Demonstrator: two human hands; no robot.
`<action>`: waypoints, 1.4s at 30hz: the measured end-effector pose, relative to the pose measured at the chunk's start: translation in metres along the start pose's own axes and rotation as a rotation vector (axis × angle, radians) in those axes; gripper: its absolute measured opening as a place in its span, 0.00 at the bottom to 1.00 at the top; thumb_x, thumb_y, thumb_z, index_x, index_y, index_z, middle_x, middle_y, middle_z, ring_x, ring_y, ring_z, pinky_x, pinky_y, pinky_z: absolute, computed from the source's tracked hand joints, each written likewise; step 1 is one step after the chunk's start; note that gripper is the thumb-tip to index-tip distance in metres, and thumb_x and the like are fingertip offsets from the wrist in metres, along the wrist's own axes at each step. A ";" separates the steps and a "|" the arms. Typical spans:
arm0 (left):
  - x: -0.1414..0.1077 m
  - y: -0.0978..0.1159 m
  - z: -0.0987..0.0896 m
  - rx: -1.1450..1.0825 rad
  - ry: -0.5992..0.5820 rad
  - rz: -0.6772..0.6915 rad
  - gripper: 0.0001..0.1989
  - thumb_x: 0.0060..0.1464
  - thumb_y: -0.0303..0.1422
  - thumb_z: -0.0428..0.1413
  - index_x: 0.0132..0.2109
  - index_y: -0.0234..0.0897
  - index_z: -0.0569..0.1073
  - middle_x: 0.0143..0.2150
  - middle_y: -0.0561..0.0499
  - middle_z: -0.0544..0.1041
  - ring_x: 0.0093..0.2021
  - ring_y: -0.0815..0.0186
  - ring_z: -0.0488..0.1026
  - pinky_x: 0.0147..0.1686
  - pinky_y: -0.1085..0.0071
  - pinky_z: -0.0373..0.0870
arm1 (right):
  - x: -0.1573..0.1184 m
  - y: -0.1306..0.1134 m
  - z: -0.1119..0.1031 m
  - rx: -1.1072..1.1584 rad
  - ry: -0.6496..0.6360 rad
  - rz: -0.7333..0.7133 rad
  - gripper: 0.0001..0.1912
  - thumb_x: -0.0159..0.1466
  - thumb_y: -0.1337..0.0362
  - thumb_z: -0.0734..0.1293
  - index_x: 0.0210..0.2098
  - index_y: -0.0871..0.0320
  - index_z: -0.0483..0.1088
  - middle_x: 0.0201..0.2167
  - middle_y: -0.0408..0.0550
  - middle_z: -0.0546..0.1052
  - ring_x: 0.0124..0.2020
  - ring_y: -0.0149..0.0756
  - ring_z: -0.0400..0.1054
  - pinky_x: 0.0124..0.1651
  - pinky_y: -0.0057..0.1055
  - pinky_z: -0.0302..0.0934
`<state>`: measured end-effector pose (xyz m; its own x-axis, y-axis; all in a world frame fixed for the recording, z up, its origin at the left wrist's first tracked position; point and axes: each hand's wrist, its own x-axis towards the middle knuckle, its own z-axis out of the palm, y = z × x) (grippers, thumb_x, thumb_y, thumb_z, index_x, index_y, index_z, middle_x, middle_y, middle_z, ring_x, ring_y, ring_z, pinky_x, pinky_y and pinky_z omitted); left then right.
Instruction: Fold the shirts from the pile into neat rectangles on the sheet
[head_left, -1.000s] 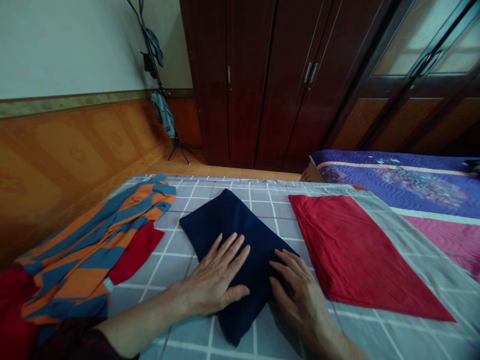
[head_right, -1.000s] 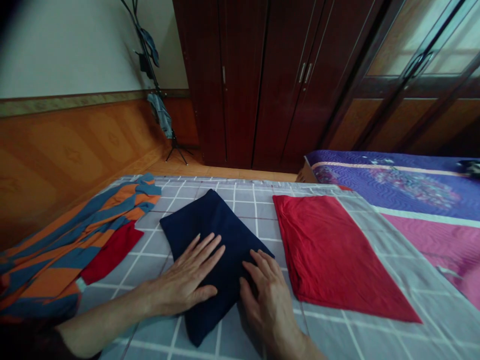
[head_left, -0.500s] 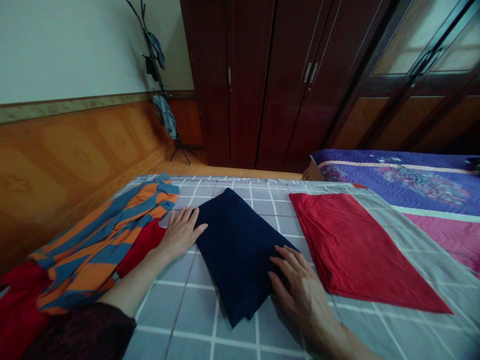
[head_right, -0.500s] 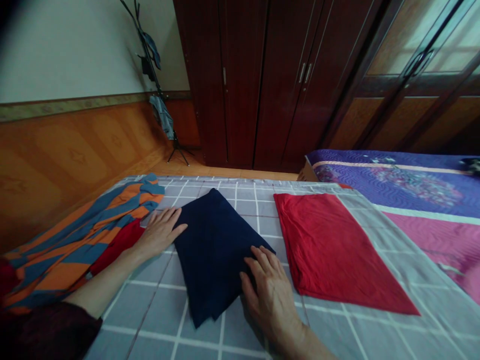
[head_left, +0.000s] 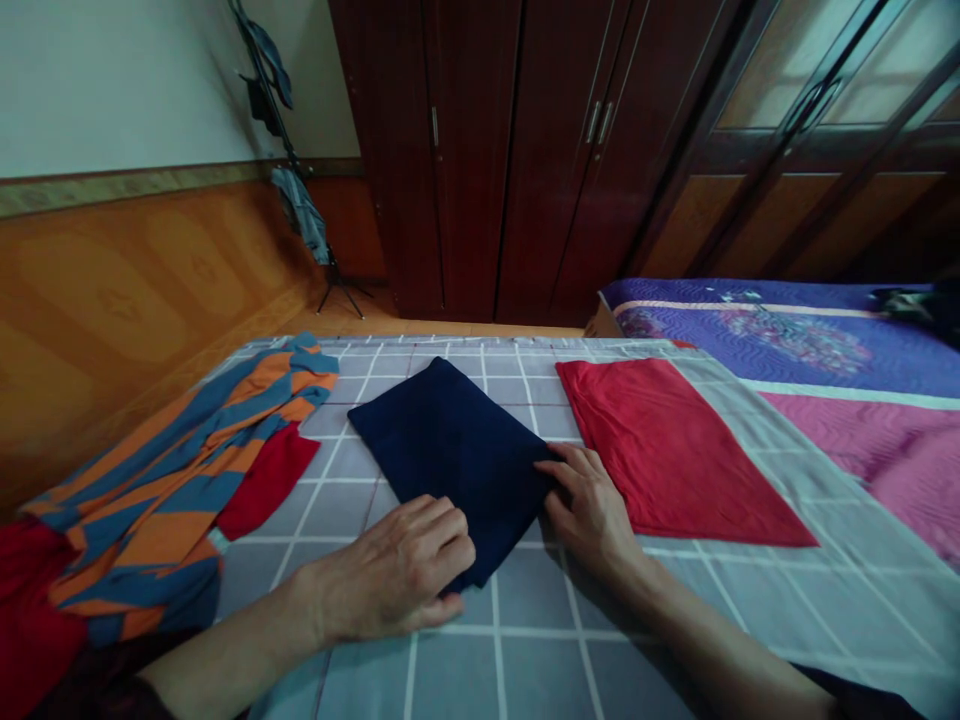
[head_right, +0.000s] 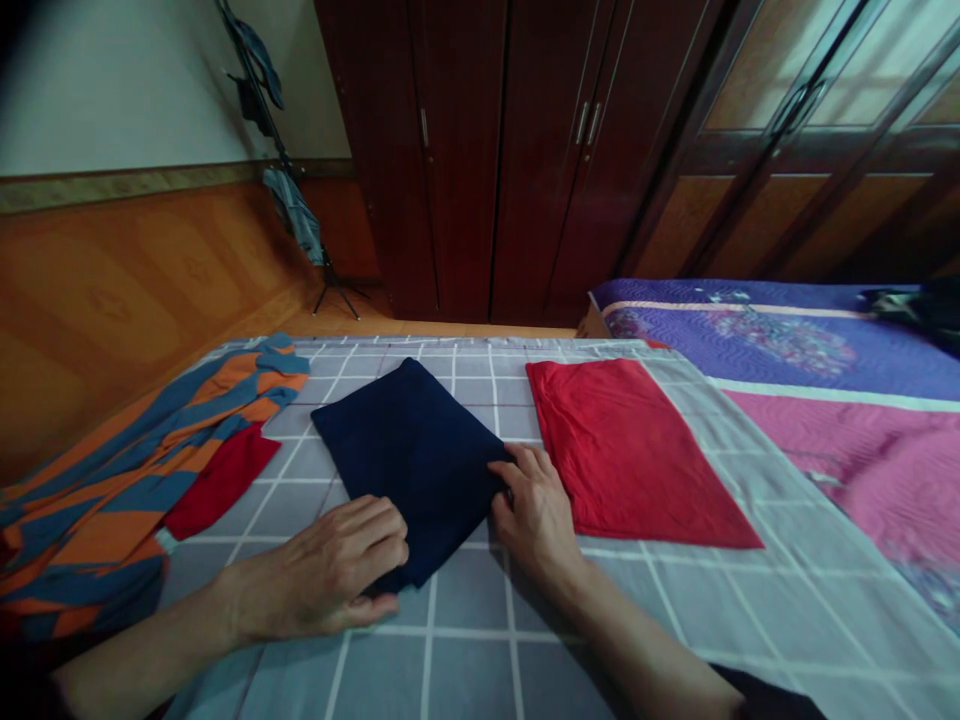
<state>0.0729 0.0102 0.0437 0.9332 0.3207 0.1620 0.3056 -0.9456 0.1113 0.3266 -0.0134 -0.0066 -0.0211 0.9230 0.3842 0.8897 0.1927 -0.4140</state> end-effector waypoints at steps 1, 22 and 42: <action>0.000 0.000 0.002 -0.001 0.033 0.006 0.05 0.55 0.31 0.55 0.35 0.36 0.65 0.34 0.51 0.70 0.34 0.65 0.67 0.35 0.68 0.65 | 0.002 0.003 0.000 0.001 0.009 0.018 0.17 0.56 0.73 0.58 0.40 0.59 0.74 0.47 0.53 0.72 0.50 0.43 0.63 0.53 0.42 0.61; 0.006 0.015 0.030 0.381 0.216 0.221 0.09 0.60 0.24 0.49 0.44 0.34 0.72 0.63 0.44 0.63 0.59 0.57 0.63 0.53 0.61 0.66 | 0.018 0.006 -0.022 -0.282 -0.145 0.125 0.16 0.61 0.71 0.58 0.44 0.57 0.73 0.37 0.49 0.78 0.40 0.37 0.70 0.37 0.27 0.57; -0.006 0.038 0.017 0.361 0.159 0.089 0.08 0.54 0.21 0.49 0.37 0.33 0.71 0.57 0.41 0.70 0.54 0.55 0.69 0.47 0.62 0.70 | 0.018 0.021 -0.015 -0.228 -0.039 0.213 0.16 0.59 0.69 0.58 0.43 0.57 0.73 0.38 0.48 0.78 0.39 0.37 0.72 0.37 0.27 0.58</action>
<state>0.0822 -0.0283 0.0308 0.9269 0.2140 0.3084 0.2978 -0.9194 -0.2570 0.3515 0.0024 0.0041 0.1631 0.9475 0.2751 0.9551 -0.0817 -0.2847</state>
